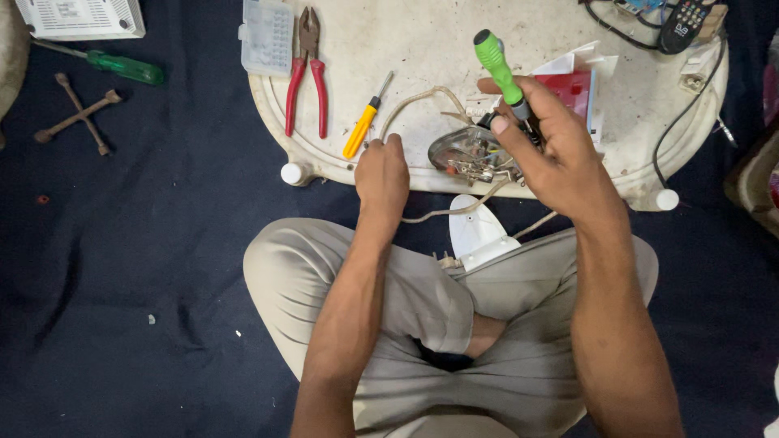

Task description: The person sits cross-legged on the floor and uses a green-handled screwdriver to adjust screws and wires inside a disassembled white electrical appliance. The person repeatedly tightens and loosens connections within the device's internal housing.

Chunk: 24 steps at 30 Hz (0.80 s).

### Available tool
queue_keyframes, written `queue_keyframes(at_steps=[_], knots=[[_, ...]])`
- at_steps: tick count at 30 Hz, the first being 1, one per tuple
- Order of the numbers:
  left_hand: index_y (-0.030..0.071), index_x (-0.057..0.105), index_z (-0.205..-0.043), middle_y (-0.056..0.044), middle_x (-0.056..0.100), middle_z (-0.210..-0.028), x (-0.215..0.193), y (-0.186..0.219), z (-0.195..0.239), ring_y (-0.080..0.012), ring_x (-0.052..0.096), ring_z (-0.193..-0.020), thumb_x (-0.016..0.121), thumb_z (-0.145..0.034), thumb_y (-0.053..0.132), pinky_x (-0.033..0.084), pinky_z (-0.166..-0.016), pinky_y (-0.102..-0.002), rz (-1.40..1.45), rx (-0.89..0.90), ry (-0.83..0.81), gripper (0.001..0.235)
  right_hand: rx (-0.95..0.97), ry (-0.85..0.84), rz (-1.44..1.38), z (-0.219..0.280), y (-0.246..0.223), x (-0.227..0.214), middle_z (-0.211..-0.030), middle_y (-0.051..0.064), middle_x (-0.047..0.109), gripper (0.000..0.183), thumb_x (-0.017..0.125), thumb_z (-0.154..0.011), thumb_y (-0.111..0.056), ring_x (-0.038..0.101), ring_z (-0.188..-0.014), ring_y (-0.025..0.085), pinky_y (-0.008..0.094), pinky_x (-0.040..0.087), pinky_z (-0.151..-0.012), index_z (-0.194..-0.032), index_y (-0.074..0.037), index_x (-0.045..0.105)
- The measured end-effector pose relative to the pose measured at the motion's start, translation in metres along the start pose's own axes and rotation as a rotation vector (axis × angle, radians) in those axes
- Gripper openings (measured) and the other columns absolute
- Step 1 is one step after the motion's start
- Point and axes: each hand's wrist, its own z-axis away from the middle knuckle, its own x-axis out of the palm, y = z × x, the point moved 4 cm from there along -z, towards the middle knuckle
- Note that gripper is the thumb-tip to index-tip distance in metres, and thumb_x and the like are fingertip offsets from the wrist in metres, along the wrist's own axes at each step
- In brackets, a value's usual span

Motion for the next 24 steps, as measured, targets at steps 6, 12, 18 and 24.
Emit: queue_keyframes(at_steps=[6,12,18,24], knots=[[0.002,0.069,-0.082,-0.022,0.069,-0.085,0.005,-0.008,-0.001,-0.0406,0.070,-0.080,0.060,-0.085,0.002,0.056,-0.068,-0.050,-0.075,-0.031,-0.029,0.009,0.043,0.009,-0.040,0.000,0.007,0.001,-0.089,-0.006,0.051,0.037,0.055,-0.111,-0.013,0.042,-0.077,0.003,0.021,0.037,-0.067,-0.147,-0.002,0.056],[0.005,0.077,-0.093,-0.019,0.074,-0.086,-0.031,-0.011,-0.010,-0.0367,0.072,-0.080,0.066,-0.091,0.006,0.056,-0.072,-0.047,0.192,-0.084,0.098,0.012,0.057,0.025,-0.085,0.002,0.010,0.002,-0.092,-0.008,0.049,0.038,0.054,-0.113,-0.015,0.039,-0.078,0.003,0.020,0.035,-0.069,-0.150,-0.003,0.056],[0.002,0.071,-0.115,-0.006,0.072,-0.112,-0.078,0.039,-0.009,-0.0087,0.066,-0.092,0.072,-0.103,0.010,0.057,-0.082,-0.028,1.271,0.114,0.020,0.014,0.063,0.031,-0.139,-0.001,0.010,0.000,-0.095,-0.008,0.051,0.040,0.053,-0.114,-0.018,0.043,-0.085,0.002,0.018,0.038,-0.076,-0.151,-0.003,0.056],[0.003,0.066,-0.118,-0.005,0.067,-0.103,-0.113,0.086,0.009,-0.0091,0.065,-0.081,0.087,-0.088,0.013,0.057,-0.073,-0.026,0.915,0.378,-0.048,0.038,0.059,0.025,-0.165,-0.003,0.013,-0.001,-0.112,-0.005,0.062,0.040,0.053,-0.115,-0.018,0.050,-0.097,0.002,0.018,0.043,-0.088,-0.151,-0.002,0.056]])
